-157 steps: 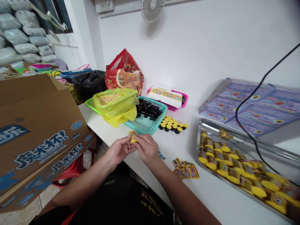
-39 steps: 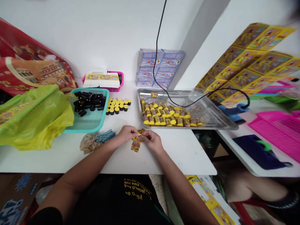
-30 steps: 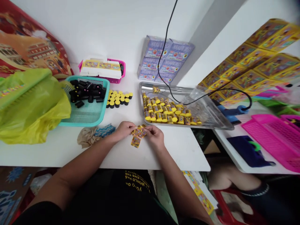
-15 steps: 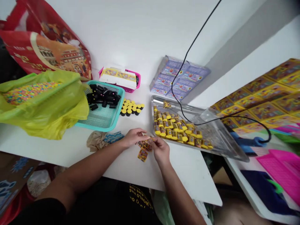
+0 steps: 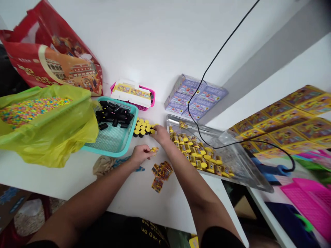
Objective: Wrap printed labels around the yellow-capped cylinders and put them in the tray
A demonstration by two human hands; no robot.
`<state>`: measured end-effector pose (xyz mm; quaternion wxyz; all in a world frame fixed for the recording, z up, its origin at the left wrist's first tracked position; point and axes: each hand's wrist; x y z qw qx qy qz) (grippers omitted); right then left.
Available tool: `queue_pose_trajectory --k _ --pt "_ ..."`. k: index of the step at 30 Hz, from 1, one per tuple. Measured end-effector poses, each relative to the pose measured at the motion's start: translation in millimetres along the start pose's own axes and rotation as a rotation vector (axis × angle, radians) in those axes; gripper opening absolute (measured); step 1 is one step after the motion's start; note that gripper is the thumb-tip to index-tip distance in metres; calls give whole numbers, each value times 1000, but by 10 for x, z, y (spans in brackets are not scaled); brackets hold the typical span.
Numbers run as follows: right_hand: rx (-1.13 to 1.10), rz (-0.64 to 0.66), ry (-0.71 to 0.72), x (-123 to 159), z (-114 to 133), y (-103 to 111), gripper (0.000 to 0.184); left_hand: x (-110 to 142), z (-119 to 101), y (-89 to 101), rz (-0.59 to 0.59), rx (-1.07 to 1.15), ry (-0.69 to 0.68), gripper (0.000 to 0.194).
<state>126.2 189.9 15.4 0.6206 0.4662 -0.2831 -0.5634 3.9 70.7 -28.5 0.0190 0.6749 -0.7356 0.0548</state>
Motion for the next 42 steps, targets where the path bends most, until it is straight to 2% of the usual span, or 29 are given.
queue_pose_trajectory --k 2,5,8,11,13,17,22,26,30,35,42 --pt "-2 20 -20 -64 14 -63 27 4 22 2 4 -46 -39 40" --pt "-139 -70 -82 68 -19 -6 22 6 56 6 0 -122 -141 37" --pt "-583 -168 -154 416 -80 199 25 15 63 5 5 -192 -195 36" --pt "-1005 -107 -165 825 -132 383 27 41 37 -6 28 -252 -198 34" --pt "-1128 -68 -153 1036 -161 423 25 61 20 -16 52 -283 -199 32" --pt "-1188 -74 -157 1218 -234 354 25 76 36 -32 101 -298 -206 29" --pt "-1216 -40 -199 1241 -297 300 26 50 91 -35 132 -216 -170 30" --pt "-1212 -14 -185 1279 -262 305 28 56 49 -47 157 -142 -152 30" --pt "-1211 -86 -159 1312 -200 286 29 88 -50 -54 165 -107 -164 30" --pt "-1165 -198 -111 1330 -137 241 28 128 -126 -37 190 -123 -98 30" --pt "-1177 -277 -92 1357 -70 147 30 130 -121 -48 133 -67 -40 33"
Point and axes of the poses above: each hand's wrist, its own x-axis away from the middle knuckle, its own y-axis out of the back of the hand, z = x × y, and after that the axes turned 4 degrees about -x, right-handed
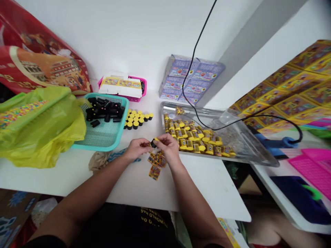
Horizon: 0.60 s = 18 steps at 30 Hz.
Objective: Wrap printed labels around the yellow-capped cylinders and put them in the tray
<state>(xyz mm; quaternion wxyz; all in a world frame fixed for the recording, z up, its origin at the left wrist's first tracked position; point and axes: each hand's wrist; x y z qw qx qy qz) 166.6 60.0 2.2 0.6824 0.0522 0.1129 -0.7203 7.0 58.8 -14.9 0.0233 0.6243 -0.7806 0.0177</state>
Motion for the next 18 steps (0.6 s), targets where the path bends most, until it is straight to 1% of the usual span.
queue_pose_trajectory --k 2,5,7,12,14,18 --pt "4 -24 30 19 -33 -18 31 -12 13 -6 -12 48 -26 32" --pt "34 -23 66 35 -86 -32 32 -27 42 -20 0 108 -39 31" --pt "48 1 61 35 -109 -32 30 -33 62 -32 1 123 -56 32" --pt "89 86 32 27 -114 -27 23 -32 78 -50 -47 150 -84 34" --pt "72 73 12 26 -109 -37 20 -23 65 -53 -56 135 -84 34" --pt "-53 0 -45 21 -121 -60 17 10 19 -63 -85 121 -76 34"
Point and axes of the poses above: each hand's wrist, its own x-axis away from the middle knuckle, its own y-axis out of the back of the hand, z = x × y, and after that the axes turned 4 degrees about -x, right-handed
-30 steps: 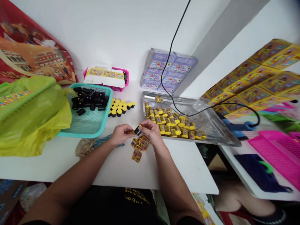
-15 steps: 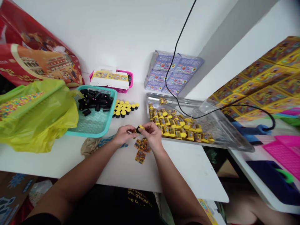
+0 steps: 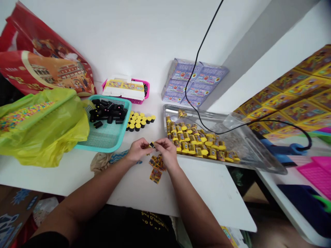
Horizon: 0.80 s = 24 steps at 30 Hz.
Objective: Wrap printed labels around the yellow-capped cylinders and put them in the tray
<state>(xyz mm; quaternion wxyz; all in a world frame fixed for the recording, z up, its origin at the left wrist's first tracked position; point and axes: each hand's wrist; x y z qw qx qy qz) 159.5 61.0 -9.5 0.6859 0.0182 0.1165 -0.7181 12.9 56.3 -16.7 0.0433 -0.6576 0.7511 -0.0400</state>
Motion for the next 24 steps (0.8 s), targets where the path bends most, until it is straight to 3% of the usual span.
queue_pose_trajectory --k 5,12,21,24 --pt "-55 50 -9 -5 -37 42 14 28 -61 -3 7 122 82 33" --pt "-88 162 85 16 15 114 13 23 -30 52 278 517 403 28" --pt "-14 127 165 50 39 66 13 22 -32 77 295 596 441 20" --pt "80 220 176 65 87 43 15 20 -45 80 270 607 421 22"
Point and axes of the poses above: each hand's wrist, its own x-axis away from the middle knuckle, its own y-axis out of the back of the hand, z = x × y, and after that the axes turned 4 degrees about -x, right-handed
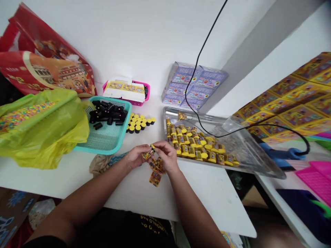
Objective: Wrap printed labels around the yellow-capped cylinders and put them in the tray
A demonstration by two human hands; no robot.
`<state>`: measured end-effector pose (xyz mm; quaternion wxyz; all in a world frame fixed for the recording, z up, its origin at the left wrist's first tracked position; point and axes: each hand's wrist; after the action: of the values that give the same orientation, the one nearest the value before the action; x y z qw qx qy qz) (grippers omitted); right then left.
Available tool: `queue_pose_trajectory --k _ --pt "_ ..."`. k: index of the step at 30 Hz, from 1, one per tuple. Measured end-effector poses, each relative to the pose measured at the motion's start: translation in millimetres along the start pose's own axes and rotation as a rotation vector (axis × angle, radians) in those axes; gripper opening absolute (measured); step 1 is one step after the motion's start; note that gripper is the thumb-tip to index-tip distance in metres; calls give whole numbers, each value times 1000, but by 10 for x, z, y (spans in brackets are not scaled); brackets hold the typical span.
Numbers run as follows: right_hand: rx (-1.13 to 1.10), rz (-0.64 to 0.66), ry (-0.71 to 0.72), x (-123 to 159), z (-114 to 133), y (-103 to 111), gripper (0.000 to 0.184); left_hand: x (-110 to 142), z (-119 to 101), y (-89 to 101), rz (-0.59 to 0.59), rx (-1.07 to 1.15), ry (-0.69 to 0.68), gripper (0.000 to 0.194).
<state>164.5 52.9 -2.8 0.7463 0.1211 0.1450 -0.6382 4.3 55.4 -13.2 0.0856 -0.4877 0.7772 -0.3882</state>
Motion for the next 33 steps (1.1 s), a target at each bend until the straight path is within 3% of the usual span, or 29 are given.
queue_pose_trajectory --k 3,9,14,20,26,28,30,32,33 --pt "94 74 24 8 27 -35 20 -2 -13 -1 -29 19 -55 22" --pt "13 -9 -47 8 -6 -54 16 17 -37 -50 -65 -44 -95 28" --pt "-54 -49 -128 -6 -25 -76 21 54 -41 -119 -101 -187 -229 50" --pt "-120 -45 -200 19 -39 -118 22 61 -1 -151 -139 -204 -233 37" --pt "-44 -28 -64 4 20 -21 19 116 -56 -237 -79 -232 -184 44" --pt "44 -84 34 -5 43 11 17 110 -70 -230 -172 -278 -239 47" --pt "180 -166 161 -4 69 26 13 84 -70 -190 -377 -345 -296 45" --pt "326 -206 285 7 94 16 13 51 -64 -135 -492 -407 -240 50" --pt "388 -198 335 16 103 2 15 37 -63 -110 -463 -421 -146 55"
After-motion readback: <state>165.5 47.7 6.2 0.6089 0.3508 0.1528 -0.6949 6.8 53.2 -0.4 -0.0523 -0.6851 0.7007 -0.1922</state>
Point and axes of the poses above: each hand's wrist, its own x-axis away from the middle knuckle, its own y-axis out of the back of the hand, z = x × y, and after that the axes turned 4 degrees about -x, right-handed
